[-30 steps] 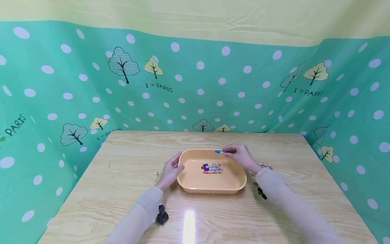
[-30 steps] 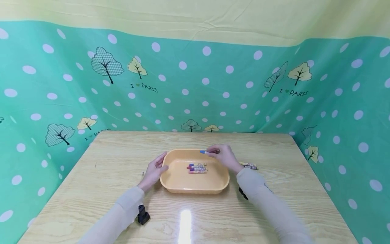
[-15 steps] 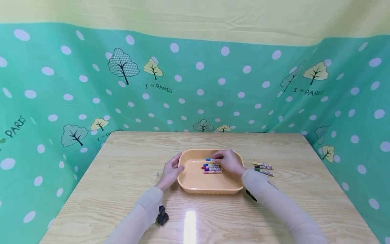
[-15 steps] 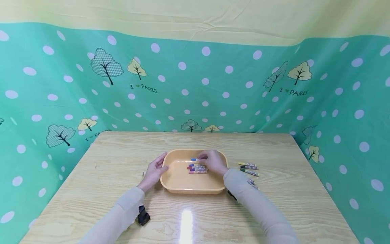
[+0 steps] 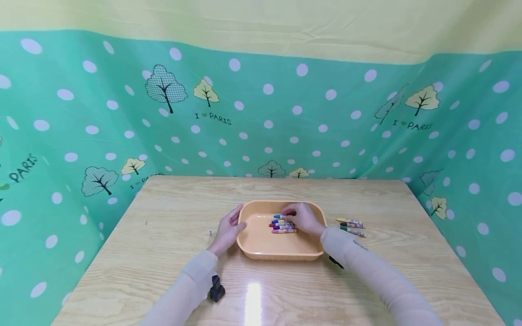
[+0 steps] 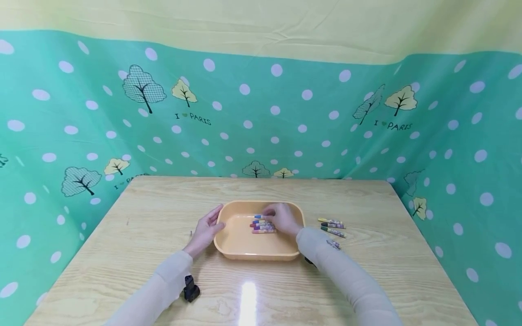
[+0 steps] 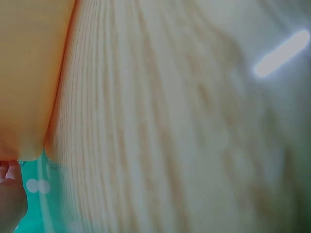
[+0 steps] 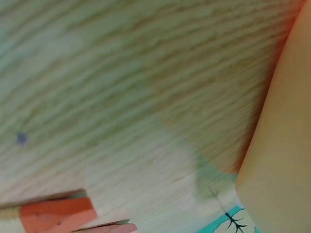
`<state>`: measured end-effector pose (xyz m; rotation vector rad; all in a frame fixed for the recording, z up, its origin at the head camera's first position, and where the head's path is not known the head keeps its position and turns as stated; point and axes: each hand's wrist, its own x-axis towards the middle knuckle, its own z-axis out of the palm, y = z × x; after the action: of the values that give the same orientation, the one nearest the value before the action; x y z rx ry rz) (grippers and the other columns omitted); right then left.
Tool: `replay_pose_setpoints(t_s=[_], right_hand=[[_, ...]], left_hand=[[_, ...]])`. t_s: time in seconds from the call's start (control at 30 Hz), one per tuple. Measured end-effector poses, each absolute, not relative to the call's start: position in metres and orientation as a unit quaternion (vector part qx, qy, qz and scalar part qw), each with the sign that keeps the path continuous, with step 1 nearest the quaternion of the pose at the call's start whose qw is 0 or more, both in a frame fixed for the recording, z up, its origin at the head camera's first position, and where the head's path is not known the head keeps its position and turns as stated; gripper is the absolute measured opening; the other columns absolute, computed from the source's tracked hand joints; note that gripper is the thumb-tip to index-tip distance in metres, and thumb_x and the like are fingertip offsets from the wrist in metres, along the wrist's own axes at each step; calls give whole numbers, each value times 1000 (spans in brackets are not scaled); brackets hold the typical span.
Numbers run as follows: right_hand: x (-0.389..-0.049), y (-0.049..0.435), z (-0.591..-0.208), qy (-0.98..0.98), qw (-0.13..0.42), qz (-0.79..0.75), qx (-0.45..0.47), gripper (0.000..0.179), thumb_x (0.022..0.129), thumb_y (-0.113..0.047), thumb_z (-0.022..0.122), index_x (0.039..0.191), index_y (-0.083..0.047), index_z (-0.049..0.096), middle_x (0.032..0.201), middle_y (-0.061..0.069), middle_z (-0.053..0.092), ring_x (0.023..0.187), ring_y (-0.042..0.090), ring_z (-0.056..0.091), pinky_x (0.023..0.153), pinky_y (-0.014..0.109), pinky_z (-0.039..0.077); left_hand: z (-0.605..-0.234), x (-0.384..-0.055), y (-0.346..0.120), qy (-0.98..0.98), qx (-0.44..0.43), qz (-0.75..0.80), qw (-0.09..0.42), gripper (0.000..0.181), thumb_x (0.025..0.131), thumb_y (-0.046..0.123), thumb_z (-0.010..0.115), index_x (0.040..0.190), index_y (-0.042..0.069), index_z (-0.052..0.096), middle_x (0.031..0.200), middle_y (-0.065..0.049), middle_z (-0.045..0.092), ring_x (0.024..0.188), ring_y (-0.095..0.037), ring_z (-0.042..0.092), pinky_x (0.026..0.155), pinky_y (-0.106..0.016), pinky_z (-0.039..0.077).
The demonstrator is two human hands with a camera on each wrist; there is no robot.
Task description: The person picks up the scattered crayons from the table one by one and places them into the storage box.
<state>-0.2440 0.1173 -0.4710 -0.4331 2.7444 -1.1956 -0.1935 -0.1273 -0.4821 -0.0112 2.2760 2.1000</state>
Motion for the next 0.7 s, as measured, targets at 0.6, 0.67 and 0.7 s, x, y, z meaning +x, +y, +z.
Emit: replay_pose_setpoints(t_s=[0.6,0.67,0.7], right_hand=[[-242,118,-471,907,56,-385,-159,19,80,-4,67,98,-8,70,96,2,69,88,14,63,81,28,56],[-242,118,-470,906,56,-388,-161,19,80,-5,67,99,-8,70,96,3,69,88,14,64,82,29,56],[-241,118,-469,905,55,-391,-160,19,80,-5,67,99,-8,70,96,3,69,88,15,64,82,29,56]], left_hand=[[-482,-191,-126,734,-1,679,17,62,82,-7,53,140,5,35,144,-19,34,131,-32,37,105,-33,38],[-482,-192,-126,734,0,679,15,62,82,-7,53,140,5,35,144,-19,34,131,-32,37,106,-33,38],[-482,-192,-126,733,0,680,15,62,82,-7,53,140,5,35,144,-19,34,131,-32,36,106,-33,37]])
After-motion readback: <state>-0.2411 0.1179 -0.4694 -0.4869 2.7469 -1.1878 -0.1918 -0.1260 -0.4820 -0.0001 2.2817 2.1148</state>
